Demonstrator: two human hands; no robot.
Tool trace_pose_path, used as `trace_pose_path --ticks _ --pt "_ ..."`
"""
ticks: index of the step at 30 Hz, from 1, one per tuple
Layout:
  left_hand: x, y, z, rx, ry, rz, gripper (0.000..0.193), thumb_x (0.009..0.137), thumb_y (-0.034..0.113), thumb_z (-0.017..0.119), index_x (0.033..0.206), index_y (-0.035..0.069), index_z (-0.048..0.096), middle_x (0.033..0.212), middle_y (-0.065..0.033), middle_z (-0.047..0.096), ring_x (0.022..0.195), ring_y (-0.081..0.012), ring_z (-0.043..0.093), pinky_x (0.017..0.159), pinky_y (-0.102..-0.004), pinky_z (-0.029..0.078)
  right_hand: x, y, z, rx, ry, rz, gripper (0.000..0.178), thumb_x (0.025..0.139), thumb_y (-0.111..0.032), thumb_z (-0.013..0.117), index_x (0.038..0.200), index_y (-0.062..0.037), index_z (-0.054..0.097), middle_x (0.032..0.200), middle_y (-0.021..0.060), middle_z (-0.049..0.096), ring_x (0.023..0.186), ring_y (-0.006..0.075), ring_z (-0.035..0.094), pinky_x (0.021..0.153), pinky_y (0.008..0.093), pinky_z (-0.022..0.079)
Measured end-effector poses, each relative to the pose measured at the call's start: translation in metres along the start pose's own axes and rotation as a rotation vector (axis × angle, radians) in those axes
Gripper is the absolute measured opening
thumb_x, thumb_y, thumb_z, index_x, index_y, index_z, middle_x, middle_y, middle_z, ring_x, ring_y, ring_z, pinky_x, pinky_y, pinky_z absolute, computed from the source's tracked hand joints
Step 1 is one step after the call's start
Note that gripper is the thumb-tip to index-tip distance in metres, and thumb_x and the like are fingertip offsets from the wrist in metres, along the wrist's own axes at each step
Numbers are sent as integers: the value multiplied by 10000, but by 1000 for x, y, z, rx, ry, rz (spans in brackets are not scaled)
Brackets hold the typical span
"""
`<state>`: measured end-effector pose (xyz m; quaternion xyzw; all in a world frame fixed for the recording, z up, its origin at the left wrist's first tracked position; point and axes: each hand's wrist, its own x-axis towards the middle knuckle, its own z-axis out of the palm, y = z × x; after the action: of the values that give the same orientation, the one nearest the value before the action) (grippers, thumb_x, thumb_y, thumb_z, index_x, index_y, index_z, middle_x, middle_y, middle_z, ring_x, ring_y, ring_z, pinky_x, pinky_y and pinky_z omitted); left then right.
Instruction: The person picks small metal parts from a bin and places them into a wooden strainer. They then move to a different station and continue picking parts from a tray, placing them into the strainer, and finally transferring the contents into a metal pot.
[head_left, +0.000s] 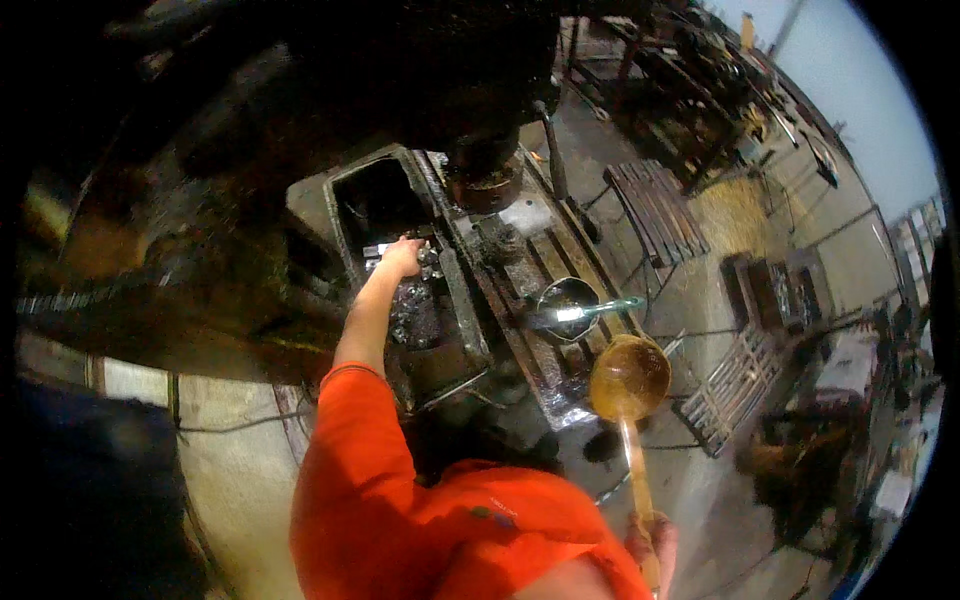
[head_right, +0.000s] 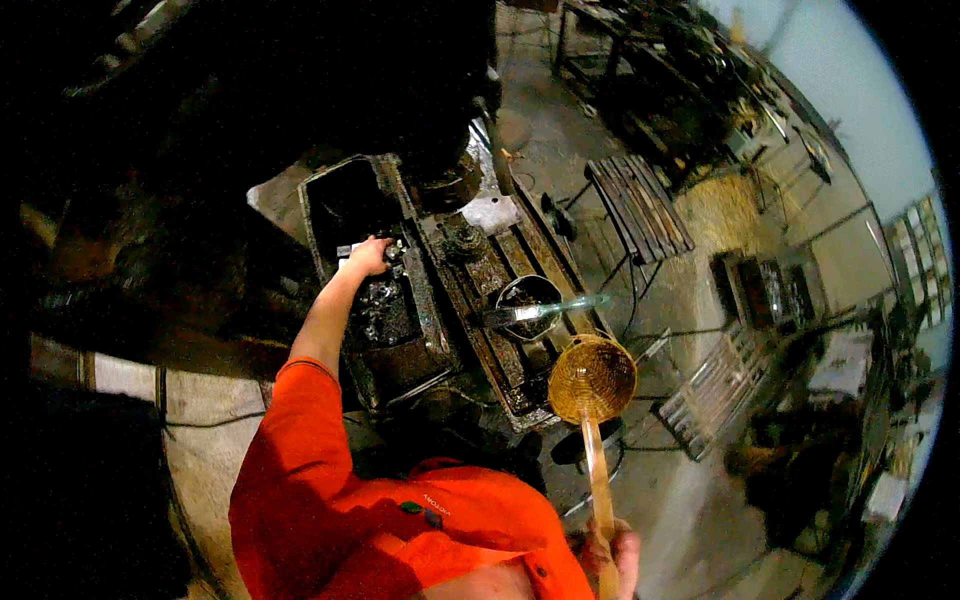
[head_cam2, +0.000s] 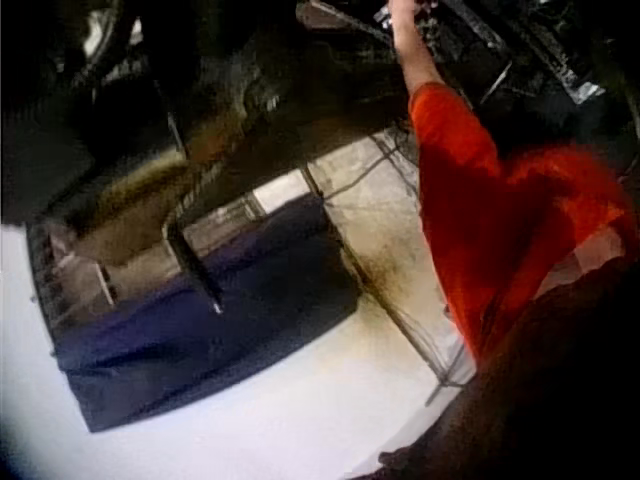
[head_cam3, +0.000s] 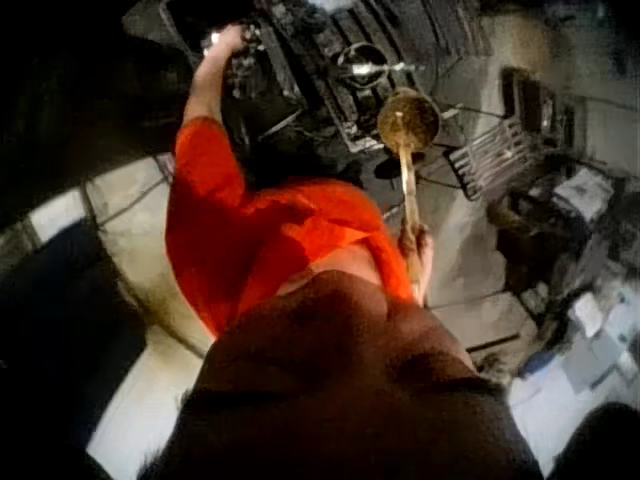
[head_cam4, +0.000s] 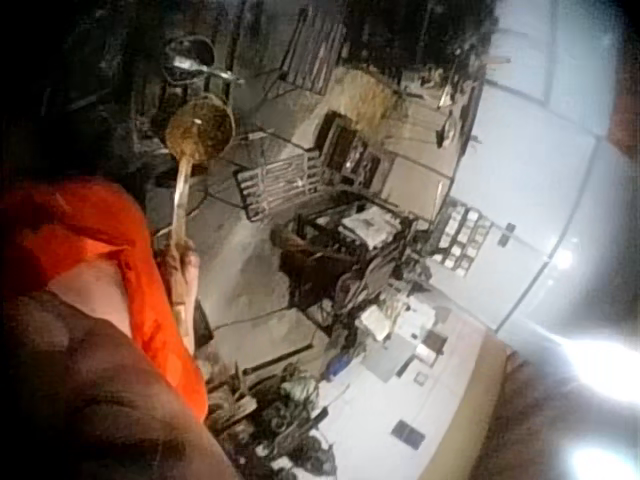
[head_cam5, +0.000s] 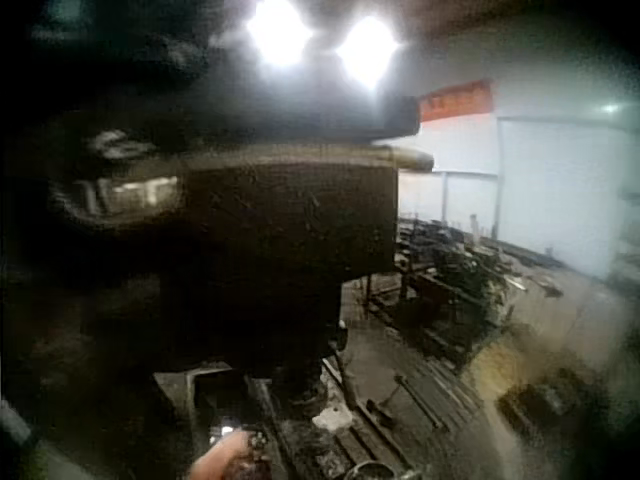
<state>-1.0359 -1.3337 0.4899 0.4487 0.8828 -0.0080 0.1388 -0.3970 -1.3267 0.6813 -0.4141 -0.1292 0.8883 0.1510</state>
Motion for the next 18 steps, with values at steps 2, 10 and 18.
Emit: trace_pose_path --ticks 2,10,18 --pt "14 -2 7 27 -90 -41 567 656 203 611 1201 159 462 1170 -154 495 1091 -300 472 888 -383 418 5 13 3 -102 63 -12 297 792 -258 530 924 7 502 563 15 459 389 81 373 349 220 304" --pt "38 27 14 -28 -64 -232 435 632 332 618 990 86 605 1178 -174 478 1006 -299 528 834 -386 445 11 58 17 94 -51 -185 498 726 -380 605 971 41 502 587 -3 471 434 52 430 350 193 317" --pt "59 -12 55 38 -4 -265 474 621 227 603 1073 101 537 1184 -170 456 1071 -342 474 875 -398 428 19 64 8 259 -95 -61 528 605 -356 686 917 23 491 575 32 475 407 94 424 335 208 325"
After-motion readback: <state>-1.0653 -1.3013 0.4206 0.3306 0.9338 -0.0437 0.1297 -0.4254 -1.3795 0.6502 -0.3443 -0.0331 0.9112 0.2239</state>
